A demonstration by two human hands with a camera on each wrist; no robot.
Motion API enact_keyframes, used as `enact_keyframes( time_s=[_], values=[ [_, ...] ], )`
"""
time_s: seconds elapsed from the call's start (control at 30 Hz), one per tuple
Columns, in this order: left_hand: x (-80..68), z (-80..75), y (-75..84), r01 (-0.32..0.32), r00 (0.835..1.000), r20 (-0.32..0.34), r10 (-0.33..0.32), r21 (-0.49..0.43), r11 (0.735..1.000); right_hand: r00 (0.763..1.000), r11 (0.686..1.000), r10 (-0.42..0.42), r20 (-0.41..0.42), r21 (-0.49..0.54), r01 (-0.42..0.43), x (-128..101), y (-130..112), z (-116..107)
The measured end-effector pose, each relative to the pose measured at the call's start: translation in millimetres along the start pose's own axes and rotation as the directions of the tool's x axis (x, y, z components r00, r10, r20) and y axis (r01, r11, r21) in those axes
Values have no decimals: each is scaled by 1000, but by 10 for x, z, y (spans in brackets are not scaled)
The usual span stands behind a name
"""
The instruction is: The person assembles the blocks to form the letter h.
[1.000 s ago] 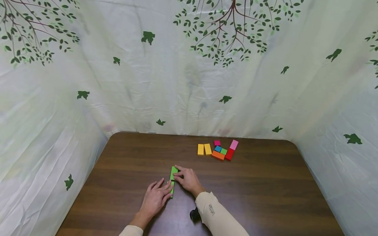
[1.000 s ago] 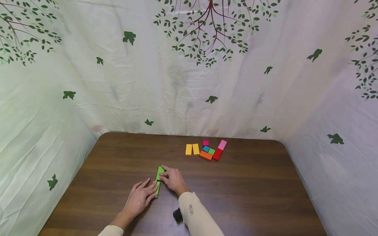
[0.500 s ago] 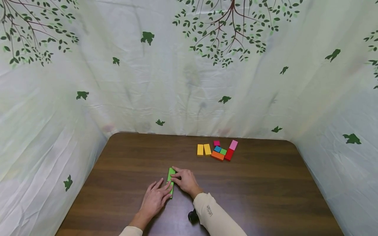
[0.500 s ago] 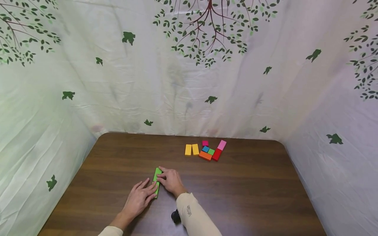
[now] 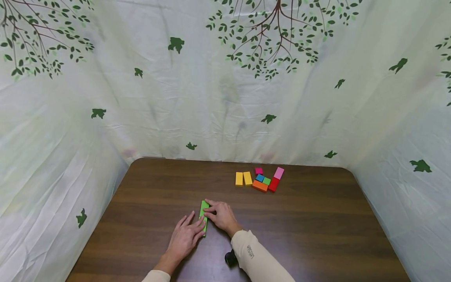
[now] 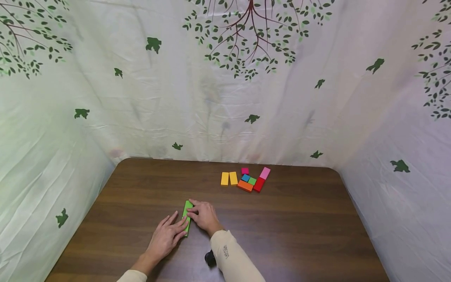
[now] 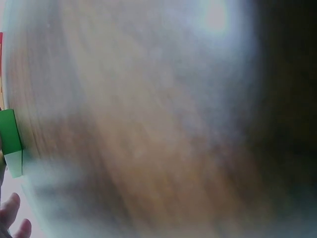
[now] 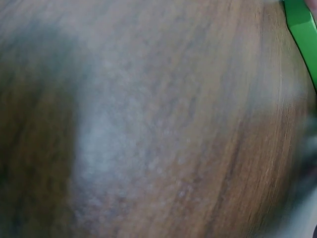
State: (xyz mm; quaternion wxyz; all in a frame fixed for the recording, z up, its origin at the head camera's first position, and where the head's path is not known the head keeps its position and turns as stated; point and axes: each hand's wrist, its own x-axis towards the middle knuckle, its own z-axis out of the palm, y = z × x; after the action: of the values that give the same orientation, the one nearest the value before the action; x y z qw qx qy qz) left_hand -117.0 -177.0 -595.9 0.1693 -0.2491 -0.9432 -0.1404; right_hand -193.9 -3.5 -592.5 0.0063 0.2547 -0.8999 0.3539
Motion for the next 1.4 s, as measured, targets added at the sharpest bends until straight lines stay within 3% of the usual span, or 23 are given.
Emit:
enact_keyframes(
  time_s=[0.9,1.4],
  values=[
    [0,17,-6,12,1000,5,-12,3,1000,1000,998,-15,20,59,14,12,25,-38],
    [-4,0,2,19,1000,25,-19,17,1000,998,995,22,51,100,-27,2,39,-38]
  ],
)
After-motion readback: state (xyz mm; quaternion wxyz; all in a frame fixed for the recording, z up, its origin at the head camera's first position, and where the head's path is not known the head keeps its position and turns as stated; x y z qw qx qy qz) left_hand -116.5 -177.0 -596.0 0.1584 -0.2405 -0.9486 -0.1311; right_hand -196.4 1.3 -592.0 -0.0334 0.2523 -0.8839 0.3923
